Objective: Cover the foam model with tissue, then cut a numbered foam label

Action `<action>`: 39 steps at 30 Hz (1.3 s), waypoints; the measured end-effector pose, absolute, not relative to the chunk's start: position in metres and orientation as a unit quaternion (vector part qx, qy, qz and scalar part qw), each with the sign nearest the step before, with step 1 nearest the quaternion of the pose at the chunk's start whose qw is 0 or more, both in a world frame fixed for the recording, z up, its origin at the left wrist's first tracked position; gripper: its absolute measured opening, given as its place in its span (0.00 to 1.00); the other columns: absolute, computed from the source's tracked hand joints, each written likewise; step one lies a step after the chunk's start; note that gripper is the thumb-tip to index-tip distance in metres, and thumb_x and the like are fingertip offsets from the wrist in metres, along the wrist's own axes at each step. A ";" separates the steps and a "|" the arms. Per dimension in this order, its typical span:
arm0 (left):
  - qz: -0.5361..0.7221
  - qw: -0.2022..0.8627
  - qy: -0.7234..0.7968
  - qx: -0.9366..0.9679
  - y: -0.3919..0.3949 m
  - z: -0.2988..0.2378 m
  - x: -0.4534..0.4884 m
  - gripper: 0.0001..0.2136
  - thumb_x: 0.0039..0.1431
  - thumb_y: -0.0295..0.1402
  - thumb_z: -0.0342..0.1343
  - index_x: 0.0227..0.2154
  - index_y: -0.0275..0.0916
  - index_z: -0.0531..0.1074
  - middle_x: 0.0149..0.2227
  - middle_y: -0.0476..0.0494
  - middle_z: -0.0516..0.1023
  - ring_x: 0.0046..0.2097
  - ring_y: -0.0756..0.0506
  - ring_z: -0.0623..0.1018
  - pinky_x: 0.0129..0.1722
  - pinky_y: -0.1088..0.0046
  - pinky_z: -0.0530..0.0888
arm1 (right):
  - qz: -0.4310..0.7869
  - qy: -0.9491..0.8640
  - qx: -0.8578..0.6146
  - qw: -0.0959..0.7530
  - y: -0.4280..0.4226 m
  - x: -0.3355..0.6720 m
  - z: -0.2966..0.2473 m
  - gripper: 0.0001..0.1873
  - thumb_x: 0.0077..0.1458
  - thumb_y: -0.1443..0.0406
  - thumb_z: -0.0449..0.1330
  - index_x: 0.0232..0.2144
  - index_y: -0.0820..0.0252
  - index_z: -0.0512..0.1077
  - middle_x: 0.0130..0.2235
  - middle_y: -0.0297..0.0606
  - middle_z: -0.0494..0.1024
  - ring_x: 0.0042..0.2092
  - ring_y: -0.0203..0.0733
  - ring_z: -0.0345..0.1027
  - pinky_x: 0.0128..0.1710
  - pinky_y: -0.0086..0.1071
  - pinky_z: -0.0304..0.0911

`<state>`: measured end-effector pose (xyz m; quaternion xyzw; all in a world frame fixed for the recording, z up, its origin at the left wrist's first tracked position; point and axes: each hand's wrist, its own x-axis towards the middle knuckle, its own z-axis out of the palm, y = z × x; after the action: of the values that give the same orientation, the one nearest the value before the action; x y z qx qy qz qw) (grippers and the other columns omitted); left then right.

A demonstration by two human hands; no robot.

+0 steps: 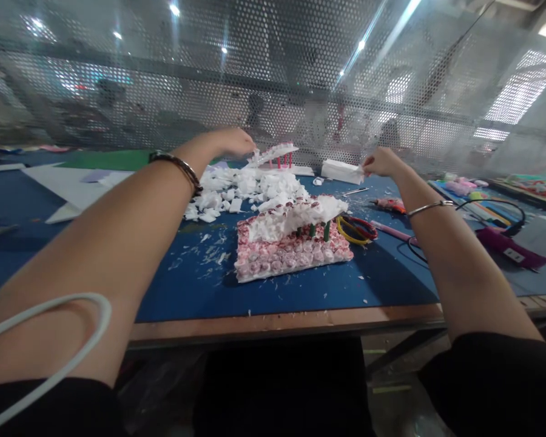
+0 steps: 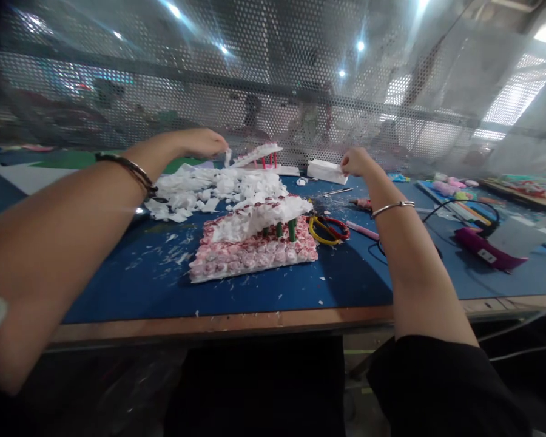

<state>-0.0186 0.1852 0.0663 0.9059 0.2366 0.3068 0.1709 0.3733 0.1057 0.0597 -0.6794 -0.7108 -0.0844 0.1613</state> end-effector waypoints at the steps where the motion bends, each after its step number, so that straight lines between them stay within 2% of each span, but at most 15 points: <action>1: 0.294 0.164 0.269 0.903 0.181 0.065 -0.014 0.18 0.49 0.42 0.63 0.13 0.42 0.63 0.09 0.55 0.51 0.30 0.49 0.52 0.30 0.68 0.48 | -0.068 -0.716 -0.674 0.169 0.108 0.368 0.058 0.05 0.48 0.71 0.62 0.28 0.66 0.79 0.29 0.46 0.81 0.35 0.47 0.75 0.38 0.36 0.67; 4: 0.274 0.146 0.347 0.885 0.160 0.068 0.005 0.22 0.55 0.47 0.58 0.14 0.42 0.61 0.12 0.54 0.55 0.28 0.50 0.53 0.29 0.68 0.48 | -0.039 -0.728 -0.652 0.209 0.110 0.349 0.058 0.08 0.55 0.67 0.60 0.33 0.65 0.78 0.33 0.46 0.82 0.38 0.46 0.76 0.39 0.35 0.68; 7: 0.298 0.131 0.359 0.875 0.125 0.075 0.030 0.21 0.58 0.50 0.54 0.18 0.42 0.61 0.16 0.54 0.58 0.28 0.51 0.55 0.29 0.68 0.49 | -0.023 -0.753 -0.591 0.287 0.093 0.321 0.060 0.15 0.65 0.61 0.49 0.40 0.58 0.75 0.40 0.41 0.81 0.39 0.37 0.76 0.38 0.30 0.70; 8: 0.315 0.123 0.350 0.874 0.111 0.077 0.039 0.21 0.58 0.51 0.53 0.18 0.42 0.59 0.17 0.54 0.57 0.28 0.50 0.54 0.29 0.68 0.49 | -0.001 -0.769 -0.541 0.340 0.083 0.310 0.061 0.16 0.66 0.59 0.49 0.40 0.57 0.74 0.40 0.41 0.81 0.38 0.37 0.76 0.37 0.30 0.70; 10: 0.346 0.092 0.299 0.885 0.082 0.080 0.055 0.23 0.58 0.51 0.51 0.16 0.43 0.55 0.17 0.53 0.52 0.28 0.50 0.53 0.29 0.67 0.49 | 0.045 -0.807 -0.436 0.395 0.056 0.288 0.064 0.17 0.64 0.53 0.50 0.41 0.55 0.73 0.38 0.39 0.81 0.35 0.36 0.75 0.33 0.30 0.70; 12: 0.368 0.078 0.260 0.890 0.057 0.082 0.070 0.22 0.57 0.50 0.50 0.16 0.43 0.55 0.19 0.53 0.51 0.26 0.50 0.54 0.29 0.67 0.50 | 0.068 -0.828 -0.395 0.392 0.030 0.269 0.067 0.15 0.62 0.51 0.54 0.38 0.55 0.72 0.35 0.37 0.80 0.33 0.36 0.74 0.30 0.30 0.70; 16: 0.404 0.108 0.197 0.887 0.028 0.081 0.085 0.18 0.58 0.46 0.50 0.18 0.42 0.58 0.20 0.51 0.56 0.27 0.48 0.59 0.29 0.68 0.53 | 0.043 -0.833 -0.389 0.391 -0.005 0.256 0.074 0.14 0.58 0.53 0.59 0.27 0.55 0.69 0.27 0.34 0.78 0.27 0.35 0.70 0.28 0.32 0.68; 20: 0.434 0.198 0.144 0.867 0.016 0.075 0.088 0.16 0.61 0.38 0.49 0.18 0.42 0.57 0.20 0.53 0.54 0.24 0.51 0.55 0.28 0.70 0.53 | -0.053 -0.829 -0.420 0.366 -0.028 0.259 0.078 0.18 0.61 0.53 0.55 0.23 0.54 0.67 0.24 0.33 0.75 0.28 0.37 0.69 0.31 0.34 0.67; 23: 0.451 0.253 0.164 0.840 0.012 0.068 0.090 0.17 0.64 0.34 0.45 0.18 0.41 0.54 0.20 0.55 0.50 0.23 0.54 0.51 0.27 0.71 0.51 | -0.163 -0.832 -0.418 0.327 -0.042 0.258 0.078 0.18 0.62 0.58 0.52 0.20 0.54 0.63 0.24 0.35 0.73 0.31 0.40 0.69 0.36 0.36 0.66; 26: 0.458 0.300 0.180 0.817 0.014 0.068 0.095 0.19 0.64 0.32 0.47 0.17 0.40 0.52 0.20 0.56 0.48 0.23 0.56 0.50 0.26 0.71 0.49 | -0.247 -0.833 -0.394 0.299 -0.049 0.255 0.073 0.18 0.63 0.64 0.49 0.19 0.53 0.59 0.25 0.37 0.71 0.32 0.41 0.67 0.38 0.37 0.63; 29: 0.475 0.318 0.188 0.799 0.023 0.076 0.094 0.20 0.64 0.32 0.48 0.17 0.41 0.51 0.19 0.56 0.46 0.24 0.54 0.47 0.25 0.69 0.47 | -0.265 -0.830 -0.384 0.306 -0.052 0.257 0.068 0.18 0.64 0.63 0.48 0.21 0.53 0.62 0.25 0.36 0.70 0.31 0.40 0.66 0.36 0.37 0.61; 32: 0.514 0.270 0.186 0.792 0.024 0.081 0.083 0.20 0.66 0.29 0.43 0.18 0.41 0.46 0.19 0.55 0.44 0.23 0.53 0.45 0.24 0.68 0.46 | -0.261 -0.806 -0.383 0.367 -0.055 0.270 0.064 0.17 0.64 0.61 0.49 0.24 0.54 0.70 0.25 0.35 0.72 0.29 0.38 0.65 0.33 0.35 0.61; 36: 0.427 0.234 0.180 0.855 0.000 0.069 0.068 0.17 0.66 0.33 0.44 0.19 0.41 0.56 0.19 0.54 0.54 0.22 0.53 0.53 0.24 0.69 0.51 | -0.232 -0.771 -0.393 0.444 -0.058 0.294 0.059 0.14 0.62 0.60 0.54 0.28 0.53 0.76 0.26 0.37 0.75 0.30 0.39 0.66 0.33 0.37 0.61; 39: 0.366 0.146 0.210 0.895 -0.018 0.054 0.063 0.14 0.66 0.32 0.41 0.22 0.40 0.57 0.21 0.52 0.56 0.25 0.52 0.59 0.28 0.71 0.57 | -0.101 -0.773 -0.390 0.491 -0.061 0.302 0.046 0.07 0.58 0.63 0.59 0.35 0.51 0.78 0.29 0.34 0.77 0.29 0.38 0.69 0.31 0.36 0.65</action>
<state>0.0627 -0.0181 0.0536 0.8948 0.2098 0.3660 0.1459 0.3017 -0.0607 0.0463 -0.3896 -0.7726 -0.1014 0.4909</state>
